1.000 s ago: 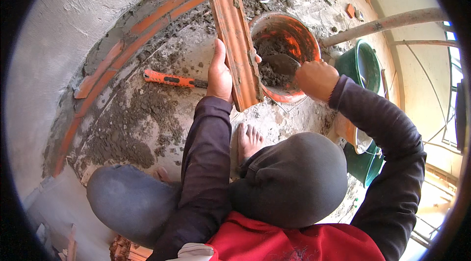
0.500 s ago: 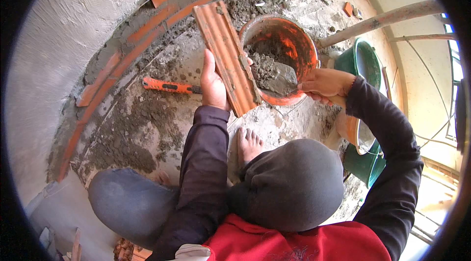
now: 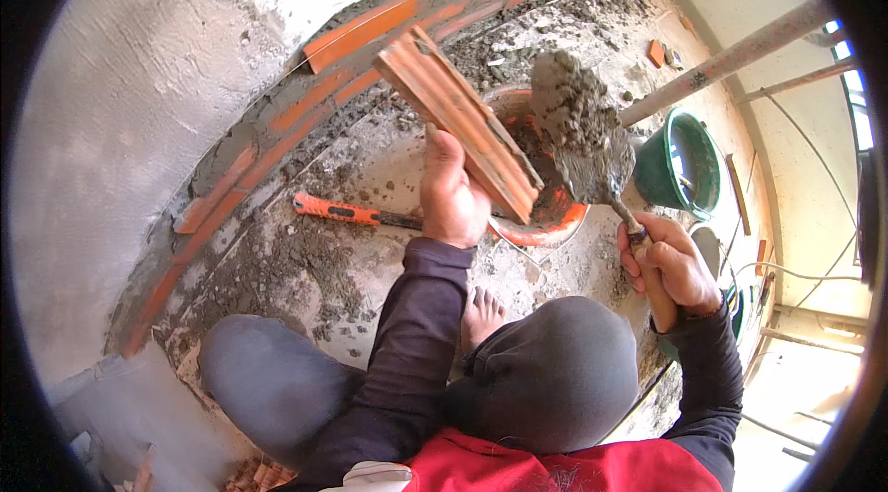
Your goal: The person applies mortar to a thin brick with a trowel, presses the brick onto the wall, and taps it into place with a hammer handle.
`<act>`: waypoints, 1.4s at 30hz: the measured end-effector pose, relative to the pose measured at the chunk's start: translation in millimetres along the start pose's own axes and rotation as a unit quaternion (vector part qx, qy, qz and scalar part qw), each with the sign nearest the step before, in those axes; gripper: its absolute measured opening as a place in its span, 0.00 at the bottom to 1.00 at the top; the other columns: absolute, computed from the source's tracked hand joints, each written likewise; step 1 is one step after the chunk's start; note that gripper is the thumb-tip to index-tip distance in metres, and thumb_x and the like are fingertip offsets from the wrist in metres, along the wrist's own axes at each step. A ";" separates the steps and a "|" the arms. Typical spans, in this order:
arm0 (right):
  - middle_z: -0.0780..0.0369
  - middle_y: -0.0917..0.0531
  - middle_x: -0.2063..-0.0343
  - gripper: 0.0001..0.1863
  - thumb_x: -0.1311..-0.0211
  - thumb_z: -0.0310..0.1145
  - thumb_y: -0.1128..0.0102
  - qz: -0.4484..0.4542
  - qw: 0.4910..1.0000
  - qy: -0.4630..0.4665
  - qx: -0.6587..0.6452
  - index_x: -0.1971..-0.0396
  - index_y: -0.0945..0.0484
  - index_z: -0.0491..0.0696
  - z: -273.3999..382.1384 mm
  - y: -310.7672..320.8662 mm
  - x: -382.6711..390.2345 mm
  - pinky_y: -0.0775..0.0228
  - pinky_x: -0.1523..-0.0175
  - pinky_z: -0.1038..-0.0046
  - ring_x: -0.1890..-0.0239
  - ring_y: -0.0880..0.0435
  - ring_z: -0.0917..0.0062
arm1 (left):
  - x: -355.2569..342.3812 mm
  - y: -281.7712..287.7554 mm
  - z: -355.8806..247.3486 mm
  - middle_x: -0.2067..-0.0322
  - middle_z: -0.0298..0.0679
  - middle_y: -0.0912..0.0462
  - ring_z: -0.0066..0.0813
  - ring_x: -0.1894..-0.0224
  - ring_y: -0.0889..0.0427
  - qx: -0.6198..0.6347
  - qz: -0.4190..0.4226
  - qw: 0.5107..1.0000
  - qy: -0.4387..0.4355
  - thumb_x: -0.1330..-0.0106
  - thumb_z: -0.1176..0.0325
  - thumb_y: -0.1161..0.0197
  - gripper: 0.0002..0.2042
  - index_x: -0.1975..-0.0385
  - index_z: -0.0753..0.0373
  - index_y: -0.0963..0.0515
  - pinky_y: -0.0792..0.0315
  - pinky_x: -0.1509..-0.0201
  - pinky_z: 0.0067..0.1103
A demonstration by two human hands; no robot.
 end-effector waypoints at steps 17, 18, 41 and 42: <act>0.44 0.26 0.80 0.10 0.44 0.27 0.43 -0.112 0.879 0.259 0.385 0.69 0.33 0.38 12.7 -35.2 -3.0 0.35 0.68 0.53 0.73 0.25 0.44 | 18.8 -24.9 55.9 0.42 0.42 0.29 0.36 0.41 0.28 0.099 0.038 0.987 0.119 0.26 0.48 0.58 0.26 0.36 0.60 0.40 0.35 0.35 0.35; 0.44 0.27 0.80 0.10 0.44 0.27 0.43 -0.107 0.876 0.256 0.395 0.69 0.33 0.38 8.4 -33.7 -2.3 0.35 0.68 0.54 0.73 0.25 0.44 | 18.8 -24.3 55.5 0.43 0.42 0.28 0.37 0.42 0.27 0.106 0.038 0.986 0.123 0.26 0.47 0.58 0.27 0.37 0.61 0.39 0.35 0.35 0.36; 0.68 0.27 0.85 0.18 0.28 0.41 0.52 -0.040 0.994 0.011 0.105 0.75 0.28 0.43 -2.2 20.3 21.0 0.37 0.77 0.79 0.83 0.29 0.84 | 12.0 -10.6 22.0 0.42 0.45 0.28 0.41 0.42 0.26 0.072 0.077 0.979 0.175 0.27 0.43 0.62 0.31 0.36 0.62 0.39 0.32 0.37 0.38; 0.68 0.28 0.86 0.17 0.30 0.39 0.50 -0.069 0.992 0.044 0.095 0.75 0.28 0.42 1.0 24.3 17.4 0.38 0.78 0.78 0.83 0.29 0.85 | 10.3 -12.5 22.5 0.44 0.46 0.26 0.42 0.45 0.24 0.102 0.087 0.973 0.189 0.27 0.42 0.62 0.32 0.36 0.62 0.38 0.31 0.39 0.39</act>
Point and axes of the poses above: each hand's wrist, its own x-axis away from the middle knuckle, its own y-axis out of the back of the hand, z = x × y, the point moved 5 cm from there along -x, towards the middle knuckle
